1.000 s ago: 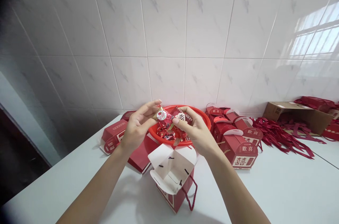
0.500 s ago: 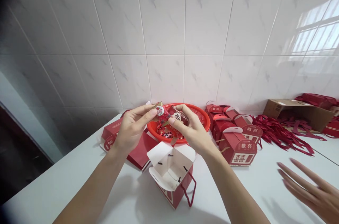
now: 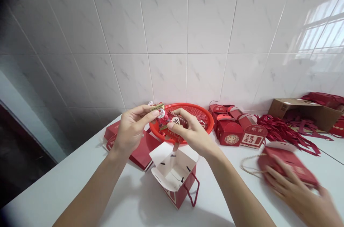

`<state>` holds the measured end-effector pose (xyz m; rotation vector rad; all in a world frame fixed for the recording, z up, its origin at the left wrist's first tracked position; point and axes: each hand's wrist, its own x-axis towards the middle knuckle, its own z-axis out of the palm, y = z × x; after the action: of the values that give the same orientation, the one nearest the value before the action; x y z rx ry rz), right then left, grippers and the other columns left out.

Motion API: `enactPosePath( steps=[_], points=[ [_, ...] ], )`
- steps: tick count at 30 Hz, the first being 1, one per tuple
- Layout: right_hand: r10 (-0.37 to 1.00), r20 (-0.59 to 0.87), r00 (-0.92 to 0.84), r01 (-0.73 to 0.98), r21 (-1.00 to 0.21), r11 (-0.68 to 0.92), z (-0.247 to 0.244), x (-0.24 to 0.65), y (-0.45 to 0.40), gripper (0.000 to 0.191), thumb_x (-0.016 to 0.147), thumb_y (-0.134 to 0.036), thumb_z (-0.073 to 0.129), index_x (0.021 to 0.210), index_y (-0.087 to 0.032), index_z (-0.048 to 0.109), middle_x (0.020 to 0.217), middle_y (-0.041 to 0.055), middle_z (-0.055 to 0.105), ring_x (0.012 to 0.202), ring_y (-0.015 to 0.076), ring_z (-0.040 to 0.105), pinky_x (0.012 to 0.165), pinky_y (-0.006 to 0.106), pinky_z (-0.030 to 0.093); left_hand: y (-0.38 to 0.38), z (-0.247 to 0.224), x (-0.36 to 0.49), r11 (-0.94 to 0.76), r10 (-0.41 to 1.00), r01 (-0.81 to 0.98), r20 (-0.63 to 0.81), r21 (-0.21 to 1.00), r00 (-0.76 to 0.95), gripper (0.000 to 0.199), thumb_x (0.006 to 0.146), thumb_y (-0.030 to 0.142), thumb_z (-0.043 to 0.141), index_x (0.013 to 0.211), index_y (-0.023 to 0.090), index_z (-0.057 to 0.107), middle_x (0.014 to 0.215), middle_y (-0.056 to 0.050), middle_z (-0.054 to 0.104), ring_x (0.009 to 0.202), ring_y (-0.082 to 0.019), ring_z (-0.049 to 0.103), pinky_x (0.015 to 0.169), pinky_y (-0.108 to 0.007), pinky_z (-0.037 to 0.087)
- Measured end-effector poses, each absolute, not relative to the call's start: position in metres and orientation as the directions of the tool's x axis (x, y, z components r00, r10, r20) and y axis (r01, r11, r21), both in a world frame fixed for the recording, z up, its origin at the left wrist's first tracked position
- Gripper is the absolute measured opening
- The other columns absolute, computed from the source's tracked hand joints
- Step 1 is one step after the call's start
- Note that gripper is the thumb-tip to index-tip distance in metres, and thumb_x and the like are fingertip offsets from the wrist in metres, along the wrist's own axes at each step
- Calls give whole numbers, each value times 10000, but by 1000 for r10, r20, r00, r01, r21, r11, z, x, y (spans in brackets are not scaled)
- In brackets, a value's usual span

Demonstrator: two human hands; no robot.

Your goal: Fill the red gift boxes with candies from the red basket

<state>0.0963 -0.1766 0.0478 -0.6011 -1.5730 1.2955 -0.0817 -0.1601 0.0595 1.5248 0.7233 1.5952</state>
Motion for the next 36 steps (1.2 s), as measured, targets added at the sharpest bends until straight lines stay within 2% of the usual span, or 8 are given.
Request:
enactPosePath(
  steps=[7, 14, 26, 32, 36],
  points=[
    [832, 352, -428, -225, -934, 279, 47, 98, -176, 236, 874, -377, 702, 1040, -237, 610, 837, 16, 642, 702, 161, 645, 448, 230, 583, -158, 58, -81, -508, 851, -176, 523, 843, 51, 197, 737, 348, 802, 815, 169, 780, 828, -48, 752, 774, -167, 686, 745, -274, 559],
    [834, 335, -437, -208, -940, 269, 51, 98, -179, 210, 877, -371, 699, 1005, -234, 603, 836, 13, 649, 669, 143, 632, 455, 226, 579, -158, 57, -80, -486, 852, -177, 509, 856, 124, 259, 769, 429, 788, 765, 171, 767, 762, -35, 730, 758, -161, 667, 751, -272, 554],
    [844, 280, -457, -190, -958, 215, 52, 101, -178, 340, 818, -378, 776, 1038, -229, 564, 757, -37, 574, 586, 105, 598, 446, 222, 578, -161, 56, -79, -521, 845, -107, 530, 847, 79, 219, 775, 373, 787, 760, 156, 765, 722, -35, 723, 676, -137, 625, 648, -241, 526],
    [839, 278, -468, -166, -960, 225, 53, 101, -178, 319, 829, -366, 772, 1037, -233, 572, 735, -48, 547, 609, 94, 583, 475, 201, 573, -162, 58, -78, -531, 839, -89, 538, 842, 80, 210, 778, 349, 772, 722, 149, 740, 696, -29, 692, 663, -129, 590, 636, -236, 500],
    [818, 290, -496, -159, -957, 243, 53, 104, -178, 282, 849, -371, 750, 1017, -221, 580, 755, -30, 573, 612, 106, 586, 482, 233, 586, -159, 56, -79, -518, 845, -153, 531, 842, 62, 208, 777, 302, 743, 642, 154, 684, 621, 6, 615, 607, -100, 522, 605, -218, 449]
  ],
)
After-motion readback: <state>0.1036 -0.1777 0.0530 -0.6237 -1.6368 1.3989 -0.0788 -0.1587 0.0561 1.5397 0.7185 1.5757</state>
